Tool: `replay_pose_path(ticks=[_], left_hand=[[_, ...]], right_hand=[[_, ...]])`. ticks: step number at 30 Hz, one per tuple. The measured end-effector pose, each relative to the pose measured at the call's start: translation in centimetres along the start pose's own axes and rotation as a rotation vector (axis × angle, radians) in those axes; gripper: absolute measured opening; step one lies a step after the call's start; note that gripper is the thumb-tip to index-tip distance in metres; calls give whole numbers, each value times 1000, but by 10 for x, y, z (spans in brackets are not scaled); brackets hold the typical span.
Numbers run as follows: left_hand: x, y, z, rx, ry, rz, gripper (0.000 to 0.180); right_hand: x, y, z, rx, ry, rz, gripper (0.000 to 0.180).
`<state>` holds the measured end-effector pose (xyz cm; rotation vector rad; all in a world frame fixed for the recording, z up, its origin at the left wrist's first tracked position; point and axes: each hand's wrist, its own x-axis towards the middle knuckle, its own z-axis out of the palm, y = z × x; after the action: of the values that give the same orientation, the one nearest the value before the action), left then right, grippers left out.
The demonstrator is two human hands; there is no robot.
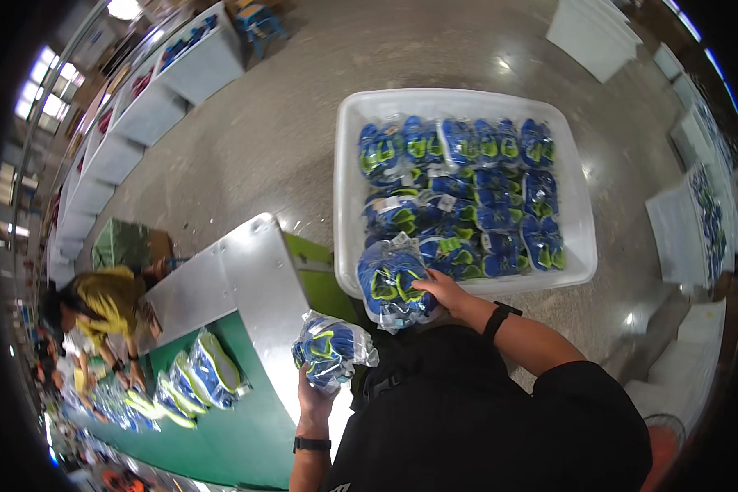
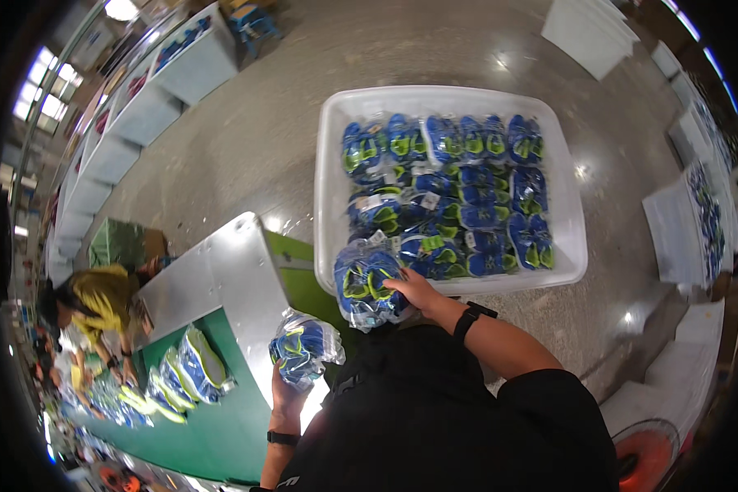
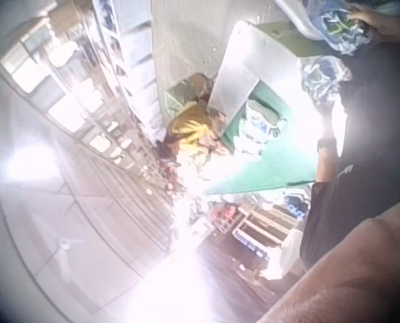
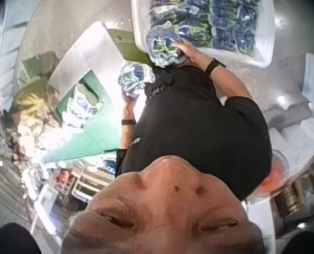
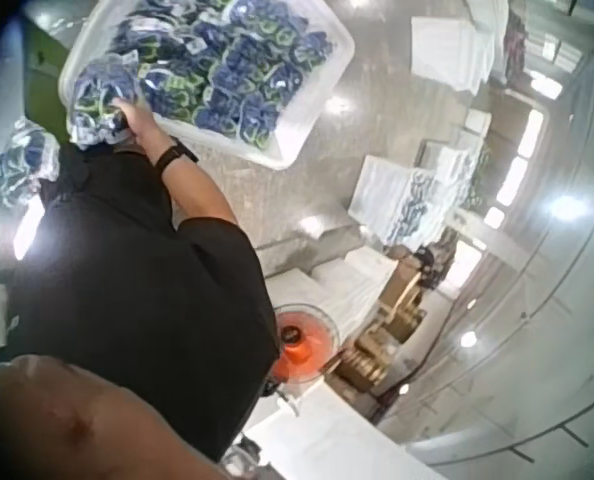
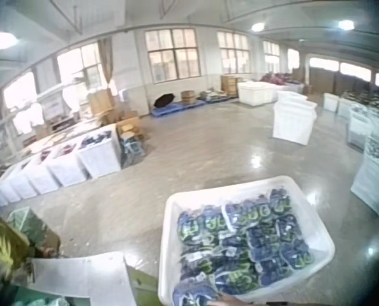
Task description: Sorting packaged shoes from a conveyor belt into a plastic bin.
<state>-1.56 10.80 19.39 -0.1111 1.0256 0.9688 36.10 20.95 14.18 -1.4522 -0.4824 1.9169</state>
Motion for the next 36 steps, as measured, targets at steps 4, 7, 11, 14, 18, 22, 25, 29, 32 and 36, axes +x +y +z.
replay_pose_path(ticks=[4, 7, 11, 14, 18, 22, 25, 29, 32, 36], left_hand=[[31, -19, 63, 105, -48, -41, 51], [62, -41, 86, 170, -74, -80, 50], [101, -76, 143, 273, 12, -157, 43], [139, -106, 188, 373, 27, -173, 38], [174, -144, 279, 587, -91, -149, 38], [200, -179, 373, 700, -146, -33, 64], [208, -206, 433, 866, -200, 20, 79], [247, -231, 421, 1174, -203, 311, 65], [263, -215, 359, 1110, -140, 198, 52], [242, -183, 262, 1108, 90, 151, 34]], right_hand=[[-35, -12, -70, 22, 182, 7, 80], [-53, -12, -125, 17, 327, -9, 88], [-71, -5, -198, 95, 357, -26, 90], [-83, -2, -256, 73, 444, -70, 88], [-120, -52, -314, 39, 491, -178, 89], [-151, -112, -367, -7, 555, -383, 80], [-154, -137, -424, -84, 621, -459, 79], [-137, -119, -482, -855, 1260, -441, 67], [-124, -92, -460, -555, 1096, -482, 57], [-94, -10, -420, -476, 846, -408, 42]])
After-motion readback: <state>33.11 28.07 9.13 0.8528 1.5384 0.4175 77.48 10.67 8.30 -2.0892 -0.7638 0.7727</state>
